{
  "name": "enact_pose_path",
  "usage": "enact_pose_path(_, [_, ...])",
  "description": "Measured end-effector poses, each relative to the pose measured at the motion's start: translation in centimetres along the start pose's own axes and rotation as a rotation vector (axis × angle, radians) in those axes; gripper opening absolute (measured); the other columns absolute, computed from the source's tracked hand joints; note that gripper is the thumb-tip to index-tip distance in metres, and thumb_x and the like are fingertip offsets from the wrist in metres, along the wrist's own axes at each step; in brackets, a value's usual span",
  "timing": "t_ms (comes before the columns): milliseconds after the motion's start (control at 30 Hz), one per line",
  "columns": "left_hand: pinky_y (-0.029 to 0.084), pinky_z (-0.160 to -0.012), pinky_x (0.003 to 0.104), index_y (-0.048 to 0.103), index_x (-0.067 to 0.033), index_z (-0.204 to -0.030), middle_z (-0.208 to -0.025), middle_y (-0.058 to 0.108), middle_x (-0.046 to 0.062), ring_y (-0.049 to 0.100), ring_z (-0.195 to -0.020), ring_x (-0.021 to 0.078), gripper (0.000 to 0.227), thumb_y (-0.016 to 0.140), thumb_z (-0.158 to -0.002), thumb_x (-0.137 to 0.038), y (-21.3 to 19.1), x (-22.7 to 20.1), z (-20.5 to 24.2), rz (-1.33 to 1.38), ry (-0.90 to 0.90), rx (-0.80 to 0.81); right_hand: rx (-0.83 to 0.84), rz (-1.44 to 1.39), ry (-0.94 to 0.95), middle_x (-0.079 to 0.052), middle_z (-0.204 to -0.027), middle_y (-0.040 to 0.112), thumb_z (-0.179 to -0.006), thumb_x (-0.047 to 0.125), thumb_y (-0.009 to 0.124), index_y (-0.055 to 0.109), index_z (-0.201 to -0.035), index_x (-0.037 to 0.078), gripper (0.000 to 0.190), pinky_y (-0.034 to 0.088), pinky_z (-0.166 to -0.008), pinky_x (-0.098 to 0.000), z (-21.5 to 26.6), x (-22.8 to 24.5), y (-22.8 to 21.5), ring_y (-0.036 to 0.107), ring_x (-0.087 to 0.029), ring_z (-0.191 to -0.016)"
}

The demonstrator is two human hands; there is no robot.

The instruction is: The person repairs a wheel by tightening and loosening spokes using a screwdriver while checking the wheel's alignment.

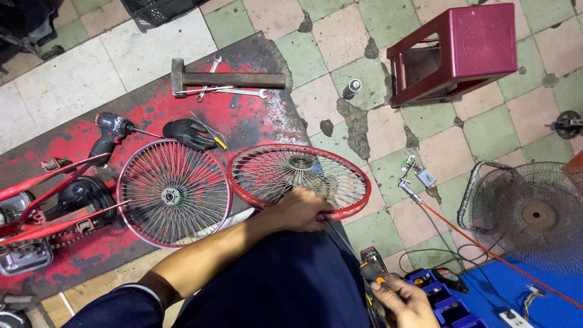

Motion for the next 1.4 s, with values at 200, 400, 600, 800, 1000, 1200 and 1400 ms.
enact_pose_path(200, [0.055,-0.068,0.049,0.075,-0.0170,-0.097,-0.079,0.071,0.014,0.071,-0.076,0.0343,0.032,0.076,-0.071,-0.035,1.0,0.0,0.5,-0.041,0.025,0.069,-0.056,0.179,-0.079,-0.011,-0.097,0.073,-0.086,0.012,0.075,0.075,-0.123,-0.001,0.040,0.045,-0.085,-0.0347,2.8,5.0,1.9,0.064,-0.017,-0.091])
enact_pose_path(400, [0.055,-0.067,0.049,0.074,-0.0142,-0.101,-0.094,0.068,0.019,0.071,-0.078,0.0370,0.041,0.080,-0.074,-0.044,0.7,-0.3,0.8,-0.007,0.064,0.020,-0.095,0.309,-0.063,-0.014,-0.097,0.082,-0.083,0.013,0.077,0.077,-0.123,0.003,0.041,0.049,-0.092,-0.0284,4.5,7.4,3.9,0.070,-0.015,-0.095])
enact_pose_path(600, [0.054,-0.067,0.052,0.076,-0.0127,-0.101,-0.101,0.066,0.022,0.071,-0.078,0.0383,0.042,0.081,-0.073,-0.043,1.1,-0.5,1.0,-0.030,0.075,0.015,-0.087,0.396,-0.042,-0.011,-0.083,0.079,-0.084,0.017,0.078,0.078,-0.123,0.004,0.041,0.050,-0.079,-0.0262,4.5,7.0,3.9,0.067,-0.012,-0.081])
enact_pose_path(800, [0.054,-0.069,0.052,0.075,-0.0119,-0.098,-0.093,0.068,0.021,0.071,-0.077,0.0375,0.037,0.080,-0.075,-0.041,1.3,-0.5,1.1,-0.037,0.082,0.065,-0.106,0.254,0.135,-0.011,-0.056,0.064,-0.088,0.017,0.078,0.079,-0.121,0.005,0.035,0.039,-0.050,-0.0312,5.2,6.6,4.2,0.054,-0.017,-0.048])
enact_pose_path(1000, [0.054,-0.069,0.049,0.075,-0.0116,-0.092,-0.073,0.069,0.015,0.071,-0.074,0.0349,0.034,0.079,-0.078,-0.042,1.4,-0.4,1.1,0.008,0.062,0.093,-0.076,0.220,0.098,-0.008,-0.056,0.063,-0.087,0.015,0.078,0.080,-0.121,0.005,0.036,0.039,-0.049,-0.0301,5.1,6.3,4.3,0.054,-0.015,-0.048])
enact_pose_path(1200, [0.054,-0.071,0.050,0.075,-0.0125,-0.092,-0.074,0.070,0.015,0.071,-0.075,0.0353,0.033,0.079,-0.077,-0.041,1.4,-0.4,1.1,0.011,0.042,0.099,-0.073,0.355,0.119,-0.009,-0.062,0.067,-0.086,0.019,0.078,0.080,-0.123,0.008,0.038,0.042,-0.056,-0.0298,5.3,6.3,4.3,0.057,-0.015,-0.056])
enact_pose_path(1400, [0.052,-0.071,0.052,0.070,-0.0112,-0.086,-0.071,0.068,0.014,0.069,-0.077,0.0346,0.023,0.074,-0.075,-0.031,1.9,-0.4,0.8,0.027,-0.015,0.139,-0.105,0.590,-0.190,-0.008,-0.087,0.081,-0.078,0.019,0.081,0.074,-0.123,0.004,0.048,0.053,-0.084,-0.0279,5.3,7.0,5.0,0.074,-0.012,-0.087])
Point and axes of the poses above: each hand's wrist, its own z-axis away from the middle knuckle, its own y-axis out of the palm, x = y × z, the point moved 8 cm from there along -z, towards the middle knuckle
